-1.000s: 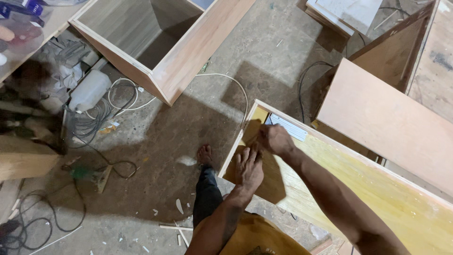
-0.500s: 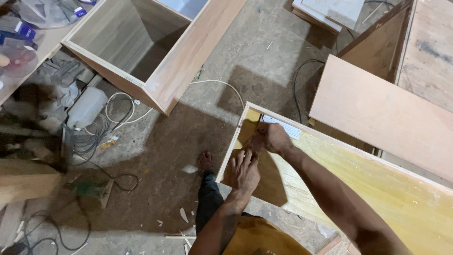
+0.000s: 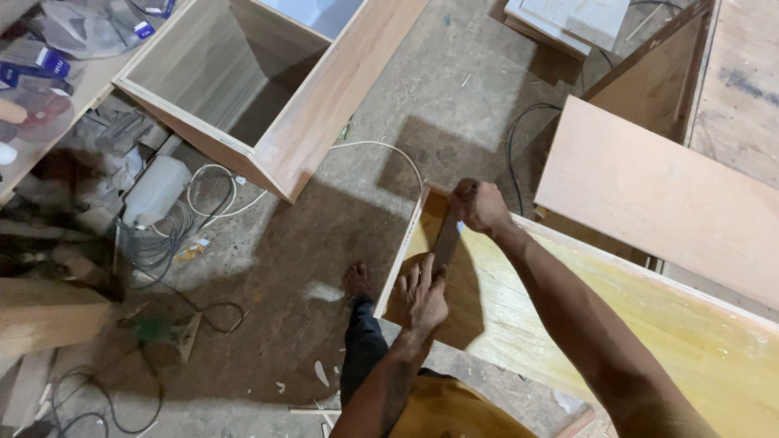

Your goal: The person measures and marks a wooden board with a square and a pencil, applies glue from a bottle to a wooden strip, and attaches the strip to the board.

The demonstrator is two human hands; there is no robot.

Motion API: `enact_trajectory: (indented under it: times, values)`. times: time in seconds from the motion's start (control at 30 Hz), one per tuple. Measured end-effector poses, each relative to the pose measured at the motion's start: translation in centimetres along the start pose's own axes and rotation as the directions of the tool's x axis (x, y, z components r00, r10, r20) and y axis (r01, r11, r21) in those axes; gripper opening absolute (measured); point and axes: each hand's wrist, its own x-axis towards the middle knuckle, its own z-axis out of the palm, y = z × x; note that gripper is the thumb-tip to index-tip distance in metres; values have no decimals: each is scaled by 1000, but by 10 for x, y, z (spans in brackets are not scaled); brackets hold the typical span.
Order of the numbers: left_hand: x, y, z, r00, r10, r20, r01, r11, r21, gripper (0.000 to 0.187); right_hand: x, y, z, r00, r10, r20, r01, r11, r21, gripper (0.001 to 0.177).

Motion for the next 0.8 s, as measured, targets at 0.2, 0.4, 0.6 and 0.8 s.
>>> enact_trajectory:
  times: [0.2,0.4,0.6,0.8]
  values:
    - [-4,-3,9,994,-13,106,10,1000,24,36,-4,-9,4,998,35,49,-29,993,-113,33]
    - [-6,-5,14,985,-39,168,44,999,-26,38,-36,-13,21,982,-188,-24,181,968,-175,24]
    - [4,1,-12,961,-63,270,69,998,-11,35,-68,-11,63,950,-257,180,273,959,-74,28]
    - [3,1,-17,964,-63,258,85,993,-78,31,17,20,41,996,-29,-86,22,997,-75,38]
